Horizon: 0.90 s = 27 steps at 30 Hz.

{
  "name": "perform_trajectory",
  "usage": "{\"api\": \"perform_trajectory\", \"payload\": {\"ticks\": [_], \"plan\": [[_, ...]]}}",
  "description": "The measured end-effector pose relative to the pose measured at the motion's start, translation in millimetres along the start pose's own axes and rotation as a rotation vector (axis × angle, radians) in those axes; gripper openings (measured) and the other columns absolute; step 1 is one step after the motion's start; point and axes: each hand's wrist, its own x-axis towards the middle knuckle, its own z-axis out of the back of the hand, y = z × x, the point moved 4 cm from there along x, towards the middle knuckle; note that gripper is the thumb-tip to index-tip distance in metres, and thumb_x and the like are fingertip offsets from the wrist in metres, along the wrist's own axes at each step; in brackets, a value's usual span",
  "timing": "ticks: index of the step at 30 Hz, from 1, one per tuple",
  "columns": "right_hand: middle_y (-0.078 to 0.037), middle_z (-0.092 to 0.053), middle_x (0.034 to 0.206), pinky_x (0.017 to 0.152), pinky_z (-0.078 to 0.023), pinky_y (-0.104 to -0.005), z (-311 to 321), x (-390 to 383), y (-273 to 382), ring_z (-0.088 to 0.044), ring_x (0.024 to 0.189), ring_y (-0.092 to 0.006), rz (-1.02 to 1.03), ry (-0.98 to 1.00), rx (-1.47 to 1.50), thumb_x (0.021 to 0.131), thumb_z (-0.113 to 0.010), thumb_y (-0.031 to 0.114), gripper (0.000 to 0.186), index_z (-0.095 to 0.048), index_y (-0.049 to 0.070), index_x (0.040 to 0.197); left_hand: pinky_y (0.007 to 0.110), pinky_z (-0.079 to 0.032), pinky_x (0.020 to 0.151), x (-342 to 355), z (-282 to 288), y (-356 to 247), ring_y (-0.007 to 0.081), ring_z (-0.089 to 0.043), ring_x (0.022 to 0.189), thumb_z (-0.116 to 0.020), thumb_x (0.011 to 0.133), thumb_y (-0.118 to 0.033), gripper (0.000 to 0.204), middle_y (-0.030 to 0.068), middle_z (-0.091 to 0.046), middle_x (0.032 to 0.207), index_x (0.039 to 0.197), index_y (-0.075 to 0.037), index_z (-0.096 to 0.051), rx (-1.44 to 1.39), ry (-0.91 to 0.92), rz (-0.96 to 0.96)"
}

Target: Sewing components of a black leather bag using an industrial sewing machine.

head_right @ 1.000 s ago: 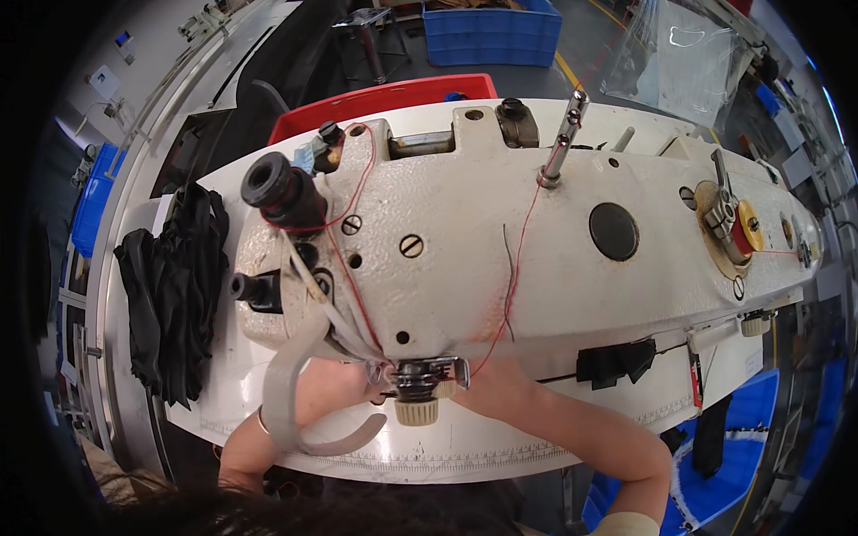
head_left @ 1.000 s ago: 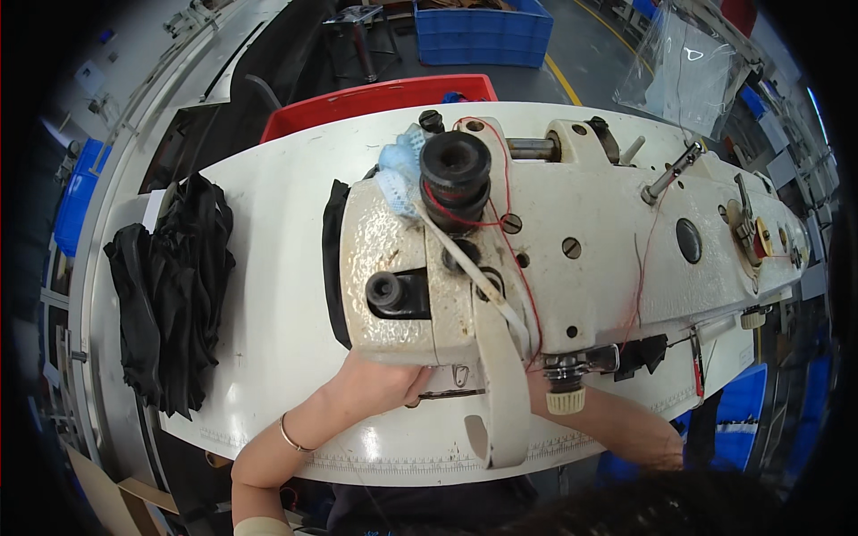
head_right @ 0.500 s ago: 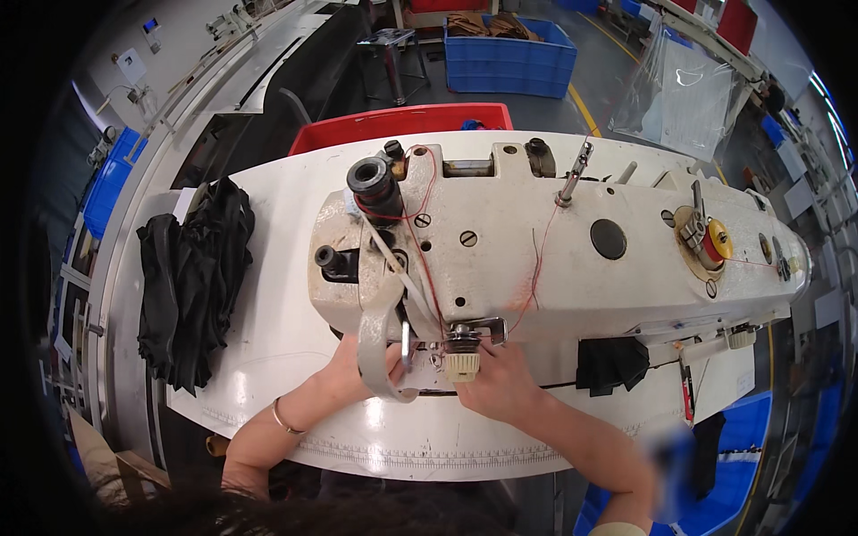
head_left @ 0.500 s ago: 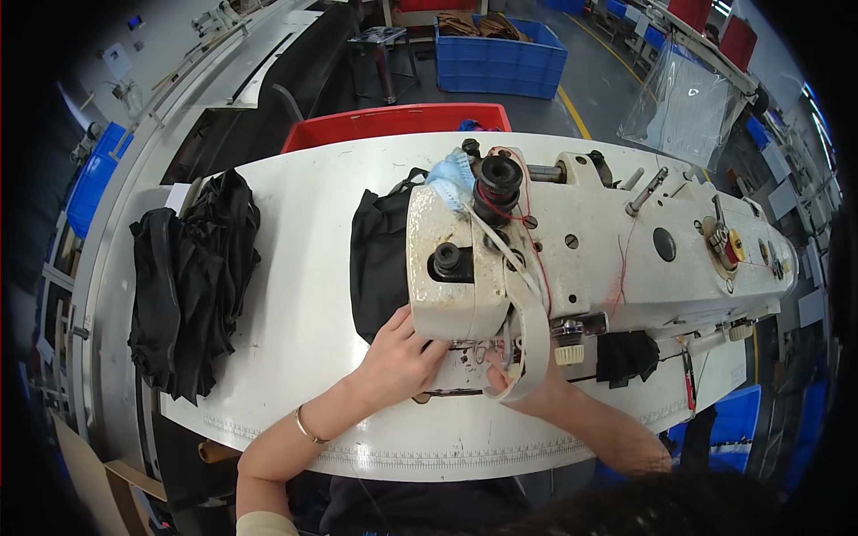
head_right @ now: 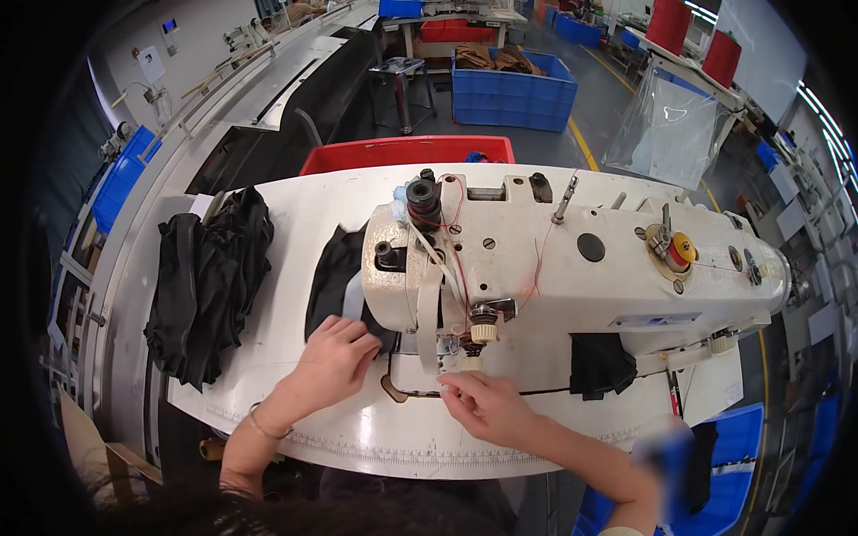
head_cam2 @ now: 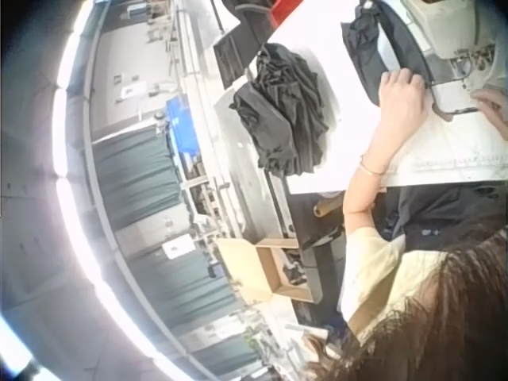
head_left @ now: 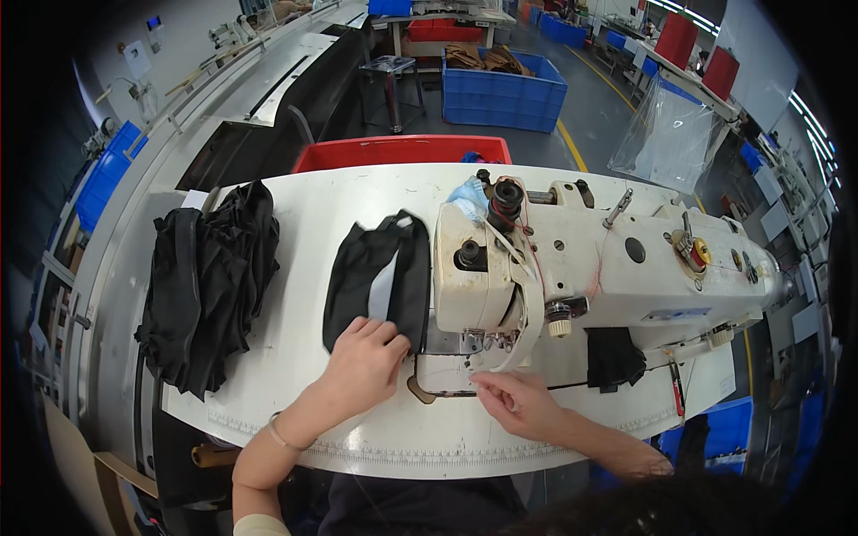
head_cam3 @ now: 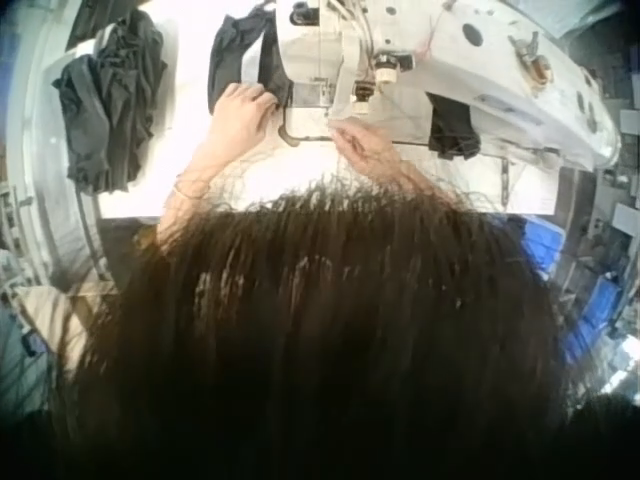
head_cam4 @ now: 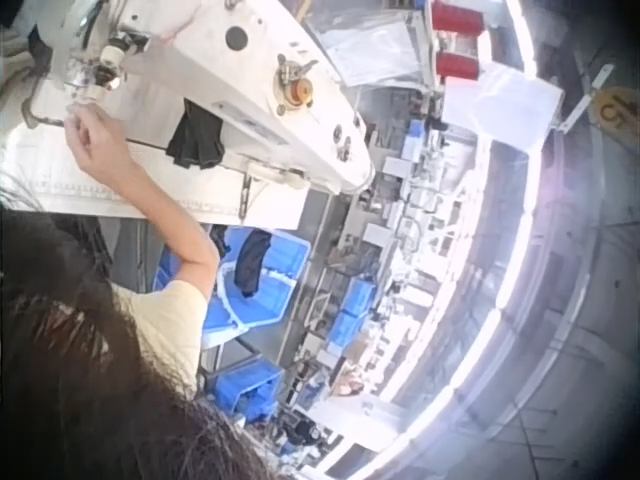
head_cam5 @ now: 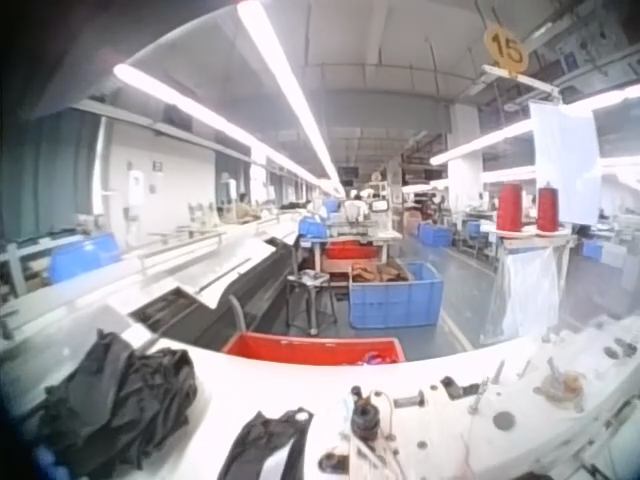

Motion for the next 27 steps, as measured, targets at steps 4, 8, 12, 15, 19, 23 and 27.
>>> {"api": "perform_trajectory", "payload": {"ticks": [4,8,12,15,19,23,27], "plan": [[-0.013,-0.058,0.107,0.082,-0.046,-0.0311,-38.1,0.3,5.1,-0.058,0.094,-0.0185,-0.620,0.338,1.171,0.089,-0.054,0.036,0.054,-0.043,-0.002,0.126,0.033,-0.038,0.075,-42.2,46.2,-57.8,0.0217,-0.050,0.071,-0.063,0.074,-0.005,0.015,0.0034,-0.047,0.072,0.089,-0.006,-0.059,-0.381,0.083,-0.274],[-0.017,-0.026,0.142,0.107,-0.021,-0.0320,-89.3,34.6,52.3,-0.027,0.130,-0.0220,-0.433,0.554,1.299,0.085,-0.059,0.043,0.088,-0.009,0.000,0.143,0.032,-0.042,0.064,-53.1,2.3,-122.3,0.0237,-0.050,0.069,-0.060,0.076,-0.010,0.014,0.0082,-0.047,0.075,0.086,0.000,-0.057,-0.663,0.167,-0.639],[-0.006,-0.045,0.130,0.099,-0.032,-0.0246,-126.3,4.5,50.6,-0.041,0.117,-0.0129,-0.267,0.613,1.108,0.080,-0.058,0.003,0.065,-0.027,-0.003,0.138,0.030,-0.044,0.063,-59.0,-7.5,-160.8,0.0187,-0.055,0.075,-0.069,0.072,-0.017,0.028,0.0042,-0.054,0.077,0.096,-0.005,-0.061,-0.593,0.094,-0.691],[-0.006,-0.049,0.123,0.094,-0.036,-0.0246,-44.3,-56.6,58.9,-0.043,0.110,-0.0113,-0.380,0.302,1.014,0.084,-0.058,0.006,0.053,-0.036,-0.004,0.132,0.031,-0.046,0.068,-66.6,10.6,-173.5,0.0190,-0.057,0.080,-0.073,0.068,-0.015,0.035,0.0046,-0.060,0.084,0.101,-0.007,-0.064,-0.588,-0.115,-0.677],[-0.005,-0.059,0.110,0.087,-0.043,-0.0259,104.6,-219.5,86.5,-0.054,0.098,-0.0101,-0.588,-0.710,0.654,0.087,-0.056,0.002,0.038,-0.049,-0.001,0.123,0.034,-0.048,0.069,-69.4,-7.3,-140.0,0.0215,-0.059,0.081,-0.073,0.067,-0.005,0.037,0.0067,-0.062,0.089,0.103,-0.008,-0.065,-0.659,-0.082,-0.556],[-0.012,-0.059,0.115,0.090,-0.042,-0.0266,151.4,-336.1,70.2,-0.056,0.104,-0.0163,-0.726,-1.183,0.037,0.087,-0.044,-0.006,0.040,-0.045,-0.002,0.127,0.032,-0.049,0.068,-56.5,-29.7,-148.3,0.0215,-0.059,0.078,-0.068,0.071,-0.001,0.033,0.0074,-0.062,0.087,0.103,-0.007,-0.065,-0.768,0.130,-0.539],[-0.015,-0.051,0.125,0.097,-0.035,-0.0286,103.6,-385.6,-7.9,-0.048,0.116,-0.0194,-0.994,-0.918,-0.357,0.094,-0.041,0.012,0.045,-0.032,0.001,0.137,0.030,-0.050,0.069,-39.8,-53.3,-185.1,0.0211,-0.060,0.076,-0.066,0.074,0.001,0.032,0.0092,-0.062,0.087,0.105,-0.003,-0.063,-0.811,0.134,-0.623]]}}
